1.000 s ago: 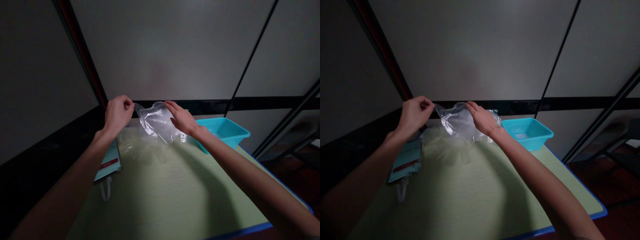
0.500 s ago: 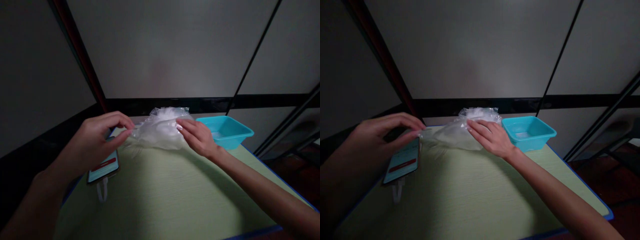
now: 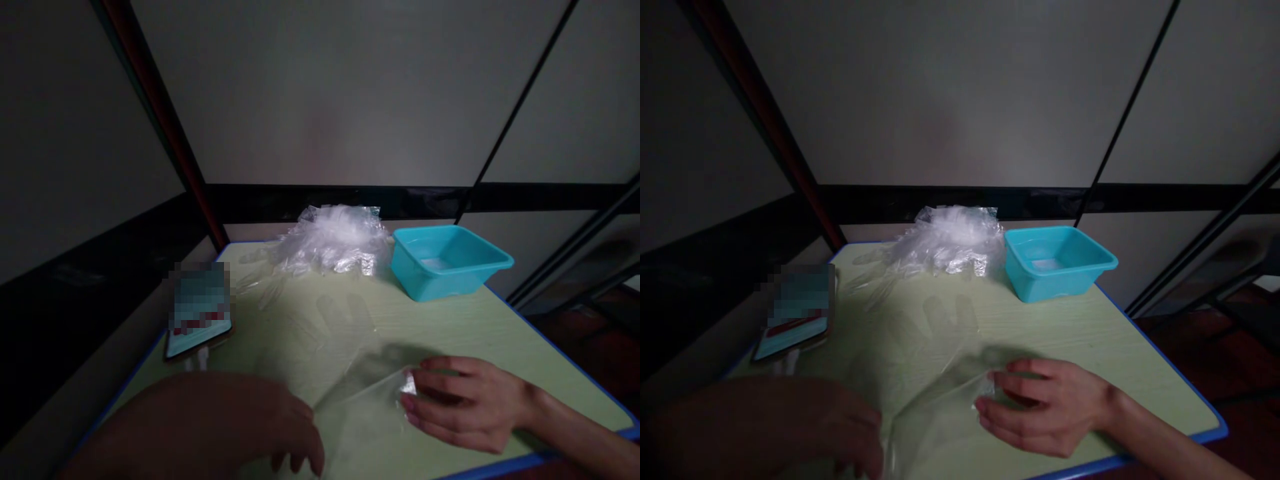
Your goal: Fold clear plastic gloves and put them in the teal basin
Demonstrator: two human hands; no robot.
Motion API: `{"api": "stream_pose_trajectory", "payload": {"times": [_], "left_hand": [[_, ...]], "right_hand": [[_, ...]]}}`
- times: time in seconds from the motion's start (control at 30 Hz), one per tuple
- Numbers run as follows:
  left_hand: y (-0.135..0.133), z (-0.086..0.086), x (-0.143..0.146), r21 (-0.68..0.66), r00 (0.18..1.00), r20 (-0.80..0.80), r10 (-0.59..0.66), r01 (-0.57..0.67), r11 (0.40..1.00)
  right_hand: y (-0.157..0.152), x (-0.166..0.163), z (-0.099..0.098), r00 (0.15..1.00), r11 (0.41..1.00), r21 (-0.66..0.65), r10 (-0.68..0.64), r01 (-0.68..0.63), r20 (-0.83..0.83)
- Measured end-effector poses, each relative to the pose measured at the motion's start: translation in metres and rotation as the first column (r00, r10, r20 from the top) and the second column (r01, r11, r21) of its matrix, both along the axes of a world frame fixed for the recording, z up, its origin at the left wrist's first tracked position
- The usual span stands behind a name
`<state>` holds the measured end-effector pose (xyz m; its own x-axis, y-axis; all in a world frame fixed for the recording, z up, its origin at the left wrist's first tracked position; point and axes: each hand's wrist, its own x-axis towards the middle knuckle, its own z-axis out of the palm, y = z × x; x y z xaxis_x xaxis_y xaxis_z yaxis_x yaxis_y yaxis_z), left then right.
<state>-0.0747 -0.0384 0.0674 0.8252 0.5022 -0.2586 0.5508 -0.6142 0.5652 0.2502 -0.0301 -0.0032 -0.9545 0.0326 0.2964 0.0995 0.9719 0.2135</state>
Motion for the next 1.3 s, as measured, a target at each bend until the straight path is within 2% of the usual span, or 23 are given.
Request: {"api": "stream_pose_trajectory", "payload": {"times": [0.03,0.1,0.17,0.2,0.23,0.3,0.37,0.47,0.53,0.63,0.73,0.9,1.0,1.07,1.13,1.2,1.3], "left_hand": [[0.005,0.002,0.004,-0.071,0.997,-0.06,-0.058,0.053,0.996],[0.018,0.001,0.014,-0.058,1.0,0.01,0.002,-0.002,0.998],[0.032,-0.011,0.026,0.044,0.982,0.137,0.13,-0.137,0.99],[0.038,-0.02,0.033,0.13,0.961,0.184,0.209,-0.234,0.963],[0.044,-0.03,0.039,0.213,0.949,0.209,0.236,-0.28,0.936],[0.053,-0.051,0.05,0.338,0.964,0.199,0.177,-0.237,0.911],[0.058,-0.068,0.058,0.412,0.989,0.124,0.077,-0.122,0.903],[0.061,-0.083,0.064,0.479,1.0,-0.019,-0.016,0.024,0.878],[0.062,-0.088,0.065,0.502,0.998,-0.064,-0.01,0.041,0.864],[0.064,-0.094,0.063,0.529,0.997,-0.071,0.045,-0.001,0.849],[0.069,-0.101,0.059,0.565,0.989,-0.064,0.132,-0.073,0.822],[0.078,-0.112,0.052,0.638,0.933,-0.031,0.357,-0.257,0.726],[0.081,-0.112,0.053,0.671,0.897,-0.001,0.443,-0.328,0.665],[0.08,-0.108,0.057,0.677,0.904,0.004,0.427,-0.317,0.664],[0.079,-0.101,0.059,0.668,0.939,-0.014,0.342,-0.246,0.702],[0.077,-0.095,0.06,0.646,0.975,-0.043,0.218,-0.139,0.75],[0.074,-0.091,0.058,0.613,0.994,-0.07,0.084,-0.023,0.79]], "right_hand": [[-0.003,0.002,0.0,0.999,0.999,0.032,0.002,-0.003,0.034],[-0.011,0.004,0.002,0.994,0.989,0.142,0.019,-0.034,0.103],[-0.018,0.005,0.006,0.988,0.975,0.213,0.021,-0.053,0.15],[-0.022,0.005,0.007,0.987,0.974,0.222,0.016,-0.052,0.158],[-0.026,0.006,0.008,0.988,0.974,0.221,0.006,-0.041,0.155],[-0.032,0.008,0.005,0.991,0.979,0.202,-0.005,-0.023,0.137],[-0.037,0.011,-0.004,0.995,0.986,0.167,-0.015,-0.001,0.096],[-0.041,0.018,-0.022,0.998,0.992,0.119,-0.031,0.037,-0.046],[-0.043,0.021,-0.031,0.995,0.993,0.11,-0.04,0.05,-0.097],[-0.043,0.025,-0.029,0.992,0.99,0.114,-0.065,0.077,-0.113],[-0.039,0.026,-0.014,0.992,0.984,0.128,-0.122,0.123,-0.018],[-0.02,0.021,-0.002,0.941,0.93,0.148,-0.331,0.337,-0.066],[-0.004,0.008,-0.003,0.853,0.854,0.029,-0.516,0.519,-0.074],[0.007,-0.007,-0.003,0.776,0.776,-0.123,-0.628,0.619,-0.057],[0.018,-0.025,-0.005,0.723,0.704,-0.29,-0.689,0.649,-0.056],[0.026,-0.044,-0.008,0.697,0.658,-0.389,-0.715,0.646,-0.053],[0.035,-0.065,-0.014,0.732,0.662,-0.463,-0.68,0.589,-0.04]]}}
